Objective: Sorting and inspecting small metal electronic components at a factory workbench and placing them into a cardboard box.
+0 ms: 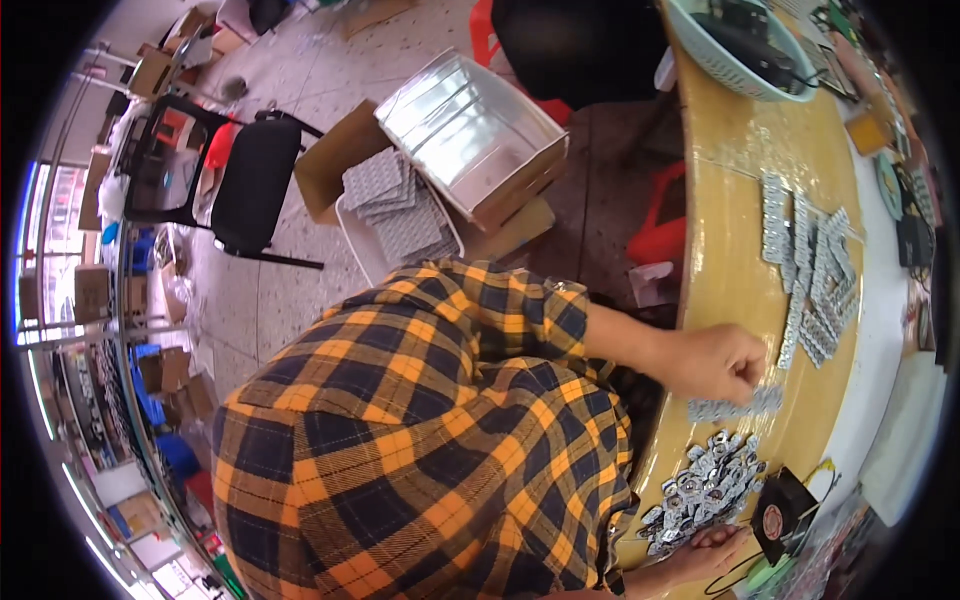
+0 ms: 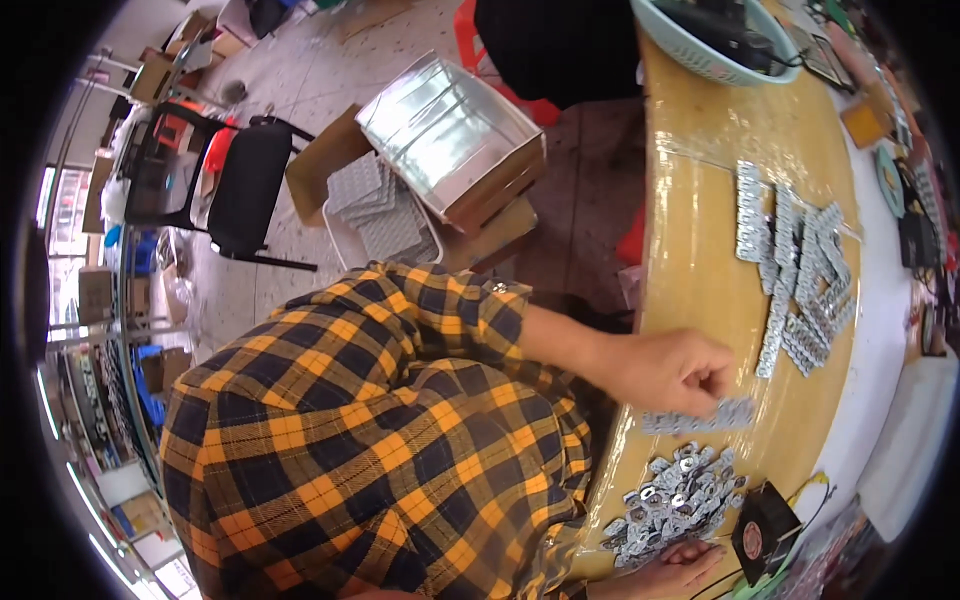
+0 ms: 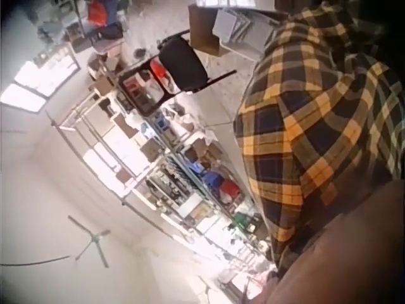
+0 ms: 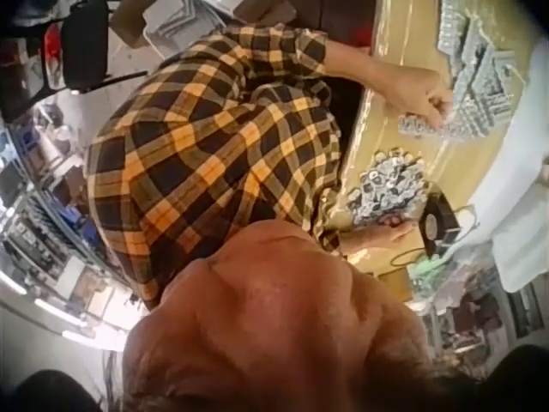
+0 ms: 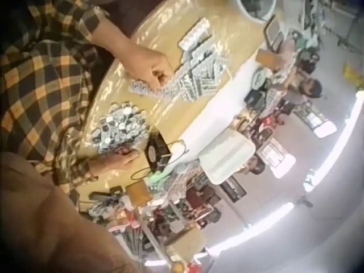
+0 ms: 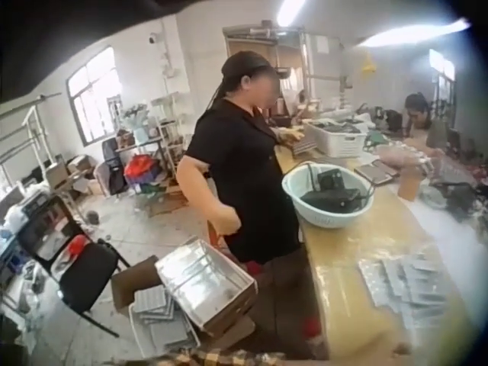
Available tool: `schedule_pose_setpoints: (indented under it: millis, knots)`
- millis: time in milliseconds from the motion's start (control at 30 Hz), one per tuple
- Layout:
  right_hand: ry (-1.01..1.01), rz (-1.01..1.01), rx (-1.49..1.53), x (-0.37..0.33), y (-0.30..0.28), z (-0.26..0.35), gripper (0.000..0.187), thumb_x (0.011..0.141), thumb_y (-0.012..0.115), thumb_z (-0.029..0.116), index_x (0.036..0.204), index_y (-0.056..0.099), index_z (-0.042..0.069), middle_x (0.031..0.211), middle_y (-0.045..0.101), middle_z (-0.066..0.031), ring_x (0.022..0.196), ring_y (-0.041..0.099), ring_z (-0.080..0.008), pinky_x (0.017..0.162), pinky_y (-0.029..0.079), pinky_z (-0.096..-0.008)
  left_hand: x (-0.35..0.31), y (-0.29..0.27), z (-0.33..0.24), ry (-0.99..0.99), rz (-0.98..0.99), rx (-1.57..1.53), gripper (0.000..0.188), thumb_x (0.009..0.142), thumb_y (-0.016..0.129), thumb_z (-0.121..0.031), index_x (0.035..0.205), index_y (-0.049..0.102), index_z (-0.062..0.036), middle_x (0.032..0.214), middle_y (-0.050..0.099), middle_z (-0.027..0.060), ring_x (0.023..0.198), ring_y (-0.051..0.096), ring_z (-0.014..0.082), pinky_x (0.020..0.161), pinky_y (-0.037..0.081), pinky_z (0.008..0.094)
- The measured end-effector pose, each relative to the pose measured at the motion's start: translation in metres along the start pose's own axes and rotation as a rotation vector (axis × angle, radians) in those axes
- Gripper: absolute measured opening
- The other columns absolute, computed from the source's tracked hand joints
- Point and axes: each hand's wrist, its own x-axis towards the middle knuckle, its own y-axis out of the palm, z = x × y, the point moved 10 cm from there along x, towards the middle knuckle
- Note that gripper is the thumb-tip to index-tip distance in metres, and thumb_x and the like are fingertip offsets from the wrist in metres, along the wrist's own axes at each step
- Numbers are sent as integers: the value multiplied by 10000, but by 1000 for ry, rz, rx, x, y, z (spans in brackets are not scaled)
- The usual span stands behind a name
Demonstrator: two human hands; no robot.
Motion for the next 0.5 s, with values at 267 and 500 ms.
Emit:
schedule_pose_setpoints:
  millis: [267, 500]
  knots:
    - [32, 51, -46, 1, 5, -3, 393, 1002, 522, 276, 683, 422, 69, 550, 317, 15, 419, 240, -68, 362, 189, -226, -35, 1, -22, 180, -24, 162, 334, 784, 553, 32, 1113, 491, 30, 713, 546, 83, 583, 571, 182, 548, 443, 314]
    - [-15, 32, -60, -4, 9, 11, 417, 1009, 513, 272, 662, 374, 87, 569, 309, 2, 435, 236, -76, 374, 199, -224, -61, -35, -5, -153, -115, -191, 278, 788, 513, -27, 1049, 600, 15, 838, 643, 83, 585, 612, 129, 520, 488, 270]
